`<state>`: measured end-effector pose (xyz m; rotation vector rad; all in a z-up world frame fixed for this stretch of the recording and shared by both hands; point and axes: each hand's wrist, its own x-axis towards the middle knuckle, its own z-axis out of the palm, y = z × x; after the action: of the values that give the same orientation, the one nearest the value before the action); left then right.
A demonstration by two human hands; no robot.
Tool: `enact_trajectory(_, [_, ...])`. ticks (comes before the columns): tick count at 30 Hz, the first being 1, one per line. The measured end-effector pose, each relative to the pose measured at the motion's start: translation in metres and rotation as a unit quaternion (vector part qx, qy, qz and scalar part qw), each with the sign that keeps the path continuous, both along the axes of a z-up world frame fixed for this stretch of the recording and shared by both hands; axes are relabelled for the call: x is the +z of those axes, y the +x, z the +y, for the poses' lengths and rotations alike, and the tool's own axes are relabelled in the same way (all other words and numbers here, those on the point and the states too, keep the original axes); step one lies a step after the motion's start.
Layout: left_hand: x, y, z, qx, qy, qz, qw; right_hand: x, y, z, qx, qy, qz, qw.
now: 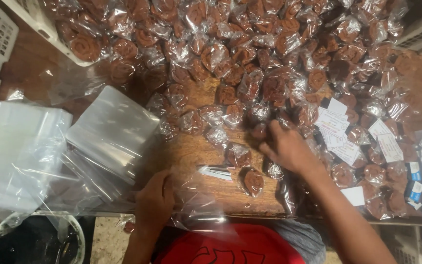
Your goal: The person places individually wrapped items into larger plastic bags, adds a small white label to each bag, and seals them by hand.
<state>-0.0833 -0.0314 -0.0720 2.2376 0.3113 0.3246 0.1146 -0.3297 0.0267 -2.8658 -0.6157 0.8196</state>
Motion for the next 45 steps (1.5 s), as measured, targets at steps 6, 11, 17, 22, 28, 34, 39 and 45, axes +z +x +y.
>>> enact_trajectory(6, [0.004,0.002,0.006,0.039,0.036,-0.01,0.999,0.012,-0.006,0.058,-0.088,0.376,0.063,0.92])
enact_trajectory(11, [0.04,0.017,0.009,0.051,-0.08,0.197,0.976,0.005,-0.027,0.112,-0.08,0.271,0.009,0.959])
enact_trajectory(17, [0.022,0.02,0.011,0.064,-0.08,0.18,0.978,-0.025,-0.056,0.134,0.052,0.333,-0.13,0.932])
enact_trajectory(22, [0.017,0.012,0.012,0.139,-0.036,0.133,0.981,-0.021,-0.113,0.108,0.142,0.414,-0.178,0.882])
enact_trajectory(28, [0.017,0.019,0.006,0.066,-0.053,0.183,0.98,-0.053,-0.105,0.064,0.125,0.262,-0.277,0.916])
enact_trajectory(34, [0.022,0.018,-0.003,0.049,-0.017,0.189,0.98,-0.066,-0.098,0.054,0.128,0.265,-0.333,0.896])
enact_trajectory(39, [0.017,0.018,0.0,0.011,0.005,0.173,0.985,-0.06,-0.103,0.05,0.099,0.323,-0.476,0.812])
enact_trajectory(45, [0.037,0.04,-0.005,-0.148,0.134,0.073,0.977,-0.039,-0.097,0.044,0.123,0.328,-0.239,0.906])
